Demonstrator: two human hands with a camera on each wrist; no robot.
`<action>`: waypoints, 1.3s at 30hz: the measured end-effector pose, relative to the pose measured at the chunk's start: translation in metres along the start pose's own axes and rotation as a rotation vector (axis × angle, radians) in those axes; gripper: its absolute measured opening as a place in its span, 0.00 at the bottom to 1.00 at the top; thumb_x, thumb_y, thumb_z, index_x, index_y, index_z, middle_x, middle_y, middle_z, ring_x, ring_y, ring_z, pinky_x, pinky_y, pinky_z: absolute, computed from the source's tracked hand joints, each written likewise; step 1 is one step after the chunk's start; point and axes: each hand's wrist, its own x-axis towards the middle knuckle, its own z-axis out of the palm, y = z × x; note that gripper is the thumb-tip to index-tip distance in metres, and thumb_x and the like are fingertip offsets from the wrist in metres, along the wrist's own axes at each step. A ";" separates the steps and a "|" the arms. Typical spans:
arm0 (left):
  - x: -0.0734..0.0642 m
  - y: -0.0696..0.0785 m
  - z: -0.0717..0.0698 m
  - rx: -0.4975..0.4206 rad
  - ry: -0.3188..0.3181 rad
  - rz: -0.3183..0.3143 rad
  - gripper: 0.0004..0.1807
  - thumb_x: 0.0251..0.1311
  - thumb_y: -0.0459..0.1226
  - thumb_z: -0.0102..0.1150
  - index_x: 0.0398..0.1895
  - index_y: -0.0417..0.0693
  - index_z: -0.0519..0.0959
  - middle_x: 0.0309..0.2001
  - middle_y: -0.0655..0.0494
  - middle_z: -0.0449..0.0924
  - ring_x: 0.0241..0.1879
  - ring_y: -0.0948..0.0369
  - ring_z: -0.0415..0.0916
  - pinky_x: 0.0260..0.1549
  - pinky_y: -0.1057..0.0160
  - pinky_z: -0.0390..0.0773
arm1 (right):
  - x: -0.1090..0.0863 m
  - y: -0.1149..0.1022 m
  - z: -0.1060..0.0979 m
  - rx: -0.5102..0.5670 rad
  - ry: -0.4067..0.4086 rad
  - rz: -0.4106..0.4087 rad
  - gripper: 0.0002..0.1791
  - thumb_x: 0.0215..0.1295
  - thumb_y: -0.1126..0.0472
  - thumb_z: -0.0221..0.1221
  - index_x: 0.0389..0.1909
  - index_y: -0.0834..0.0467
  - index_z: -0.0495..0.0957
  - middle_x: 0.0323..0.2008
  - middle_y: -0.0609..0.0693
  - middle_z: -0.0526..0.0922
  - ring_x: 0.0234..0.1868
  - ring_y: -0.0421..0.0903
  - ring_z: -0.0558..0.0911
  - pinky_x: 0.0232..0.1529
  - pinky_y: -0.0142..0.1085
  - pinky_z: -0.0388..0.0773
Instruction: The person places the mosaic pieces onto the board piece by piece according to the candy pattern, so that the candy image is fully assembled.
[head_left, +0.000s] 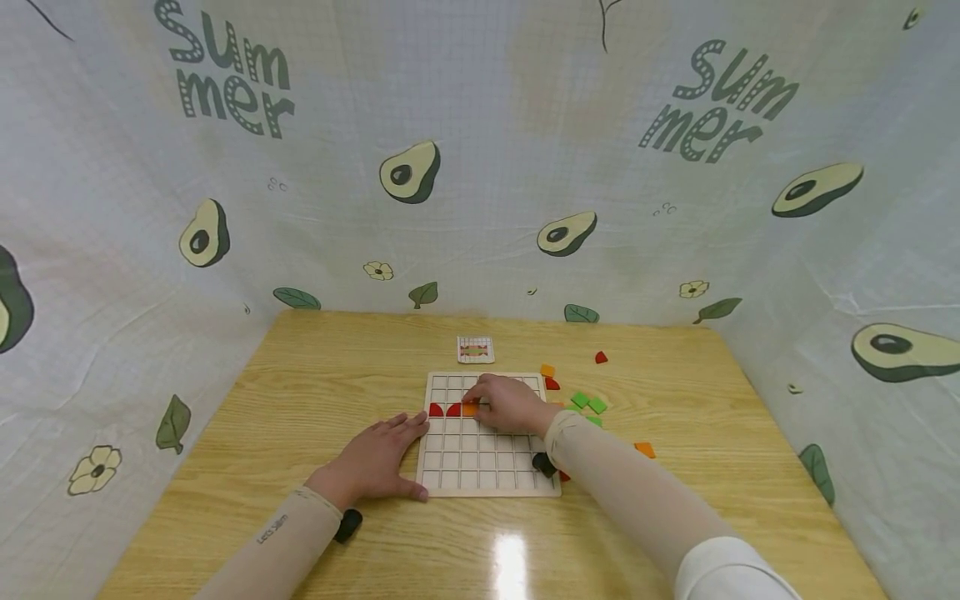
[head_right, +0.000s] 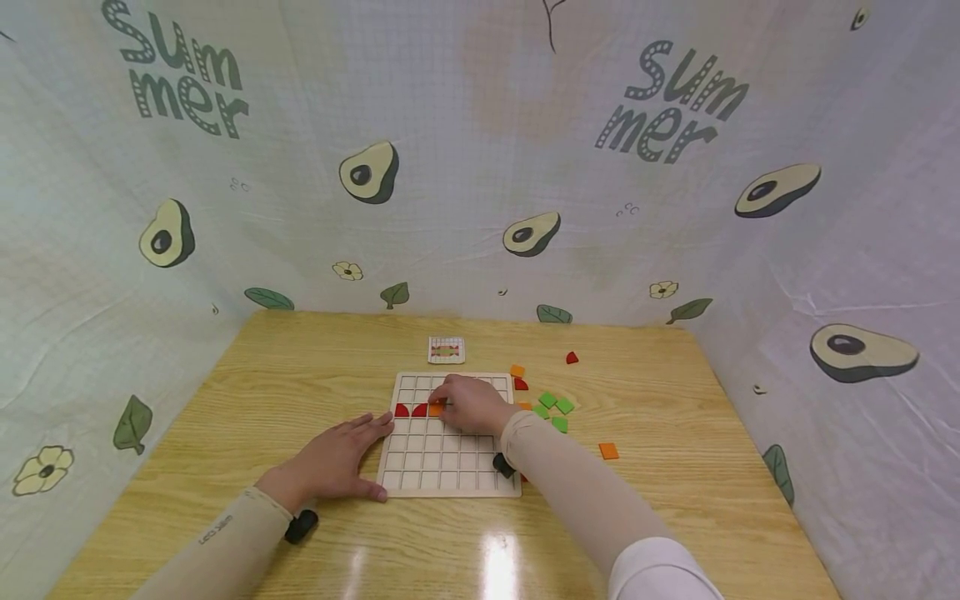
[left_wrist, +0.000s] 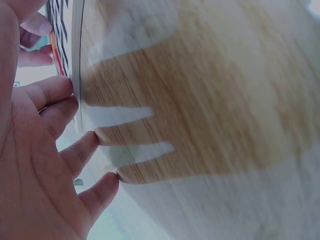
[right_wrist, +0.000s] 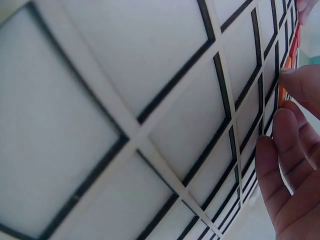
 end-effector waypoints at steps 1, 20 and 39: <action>0.000 0.000 0.000 0.000 0.001 0.002 0.61 0.42 0.72 0.66 0.76 0.48 0.63 0.76 0.55 0.56 0.73 0.46 0.54 0.66 0.41 0.59 | 0.000 0.000 0.000 0.003 0.001 -0.001 0.17 0.66 0.57 0.63 0.56 0.47 0.84 0.47 0.42 0.80 0.42 0.38 0.77 0.47 0.37 0.77; 0.000 0.001 0.000 -0.007 -0.002 0.004 0.60 0.43 0.72 0.66 0.76 0.48 0.63 0.77 0.55 0.56 0.74 0.46 0.53 0.67 0.41 0.59 | -0.003 0.002 -0.006 0.014 -0.002 0.009 0.17 0.67 0.59 0.61 0.56 0.49 0.83 0.48 0.43 0.81 0.44 0.40 0.79 0.48 0.38 0.77; -0.001 0.000 0.000 -0.011 0.010 0.017 0.60 0.44 0.71 0.66 0.76 0.47 0.62 0.76 0.54 0.56 0.74 0.46 0.53 0.66 0.41 0.59 | -0.039 0.069 -0.050 -0.026 0.094 0.162 0.17 0.67 0.60 0.63 0.56 0.54 0.83 0.45 0.49 0.81 0.34 0.43 0.76 0.39 0.39 0.77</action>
